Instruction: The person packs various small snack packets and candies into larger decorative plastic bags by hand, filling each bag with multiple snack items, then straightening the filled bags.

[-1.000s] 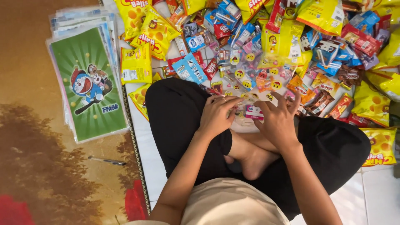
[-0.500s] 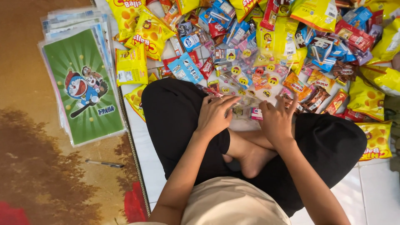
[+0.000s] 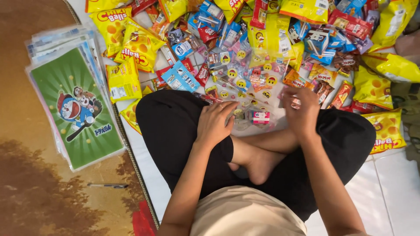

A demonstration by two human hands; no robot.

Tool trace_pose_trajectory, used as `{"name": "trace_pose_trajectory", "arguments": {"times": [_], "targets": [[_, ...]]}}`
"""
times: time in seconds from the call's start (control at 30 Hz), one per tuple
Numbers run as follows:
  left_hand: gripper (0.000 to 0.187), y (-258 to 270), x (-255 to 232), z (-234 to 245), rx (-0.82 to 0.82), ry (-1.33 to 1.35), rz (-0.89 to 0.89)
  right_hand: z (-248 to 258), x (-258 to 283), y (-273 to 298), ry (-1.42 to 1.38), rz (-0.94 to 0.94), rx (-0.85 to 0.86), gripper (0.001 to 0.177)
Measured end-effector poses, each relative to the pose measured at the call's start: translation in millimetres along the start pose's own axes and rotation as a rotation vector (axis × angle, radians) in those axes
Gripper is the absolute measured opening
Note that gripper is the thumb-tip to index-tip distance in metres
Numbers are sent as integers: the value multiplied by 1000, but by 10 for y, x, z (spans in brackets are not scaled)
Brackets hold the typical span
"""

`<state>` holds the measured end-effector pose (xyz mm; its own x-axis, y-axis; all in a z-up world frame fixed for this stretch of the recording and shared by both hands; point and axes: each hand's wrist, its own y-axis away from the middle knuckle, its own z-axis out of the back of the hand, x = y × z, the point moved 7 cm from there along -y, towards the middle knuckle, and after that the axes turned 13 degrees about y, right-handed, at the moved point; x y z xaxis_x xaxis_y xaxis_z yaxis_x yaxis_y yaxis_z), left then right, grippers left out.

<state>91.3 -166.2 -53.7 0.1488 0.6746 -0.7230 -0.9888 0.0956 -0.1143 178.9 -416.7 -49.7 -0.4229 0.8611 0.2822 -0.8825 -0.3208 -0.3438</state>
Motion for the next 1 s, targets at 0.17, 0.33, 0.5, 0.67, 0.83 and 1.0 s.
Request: {"name": "trace_pose_trajectory", "arguments": {"times": [0.17, 0.33, 0.5, 0.67, 0.83, 1.0], "targets": [[48, 3, -7, -41, 37, -23, -3, -767, -883, 315, 208, -188, 312, 54], [49, 12, -47, -7, -6, -44, -44, -1197, -969, 500, 580, -81, 492, 51], [51, 5, -58, 19, -21, -5, -53, -360, -569, 155, 71, -337, 356, 70], [51, 13, -52, -3, 9, 21, -32, 317, -130, 207, -486, -319, 47, 61], [54, -1, -47, 3, 30, 28, -18, 336, 650, 161, -359, -67, 182, 72], [54, 24, -77, 46, 49, 20, -7, -53, 831, 247, -13, 44, 209, 64]]}}
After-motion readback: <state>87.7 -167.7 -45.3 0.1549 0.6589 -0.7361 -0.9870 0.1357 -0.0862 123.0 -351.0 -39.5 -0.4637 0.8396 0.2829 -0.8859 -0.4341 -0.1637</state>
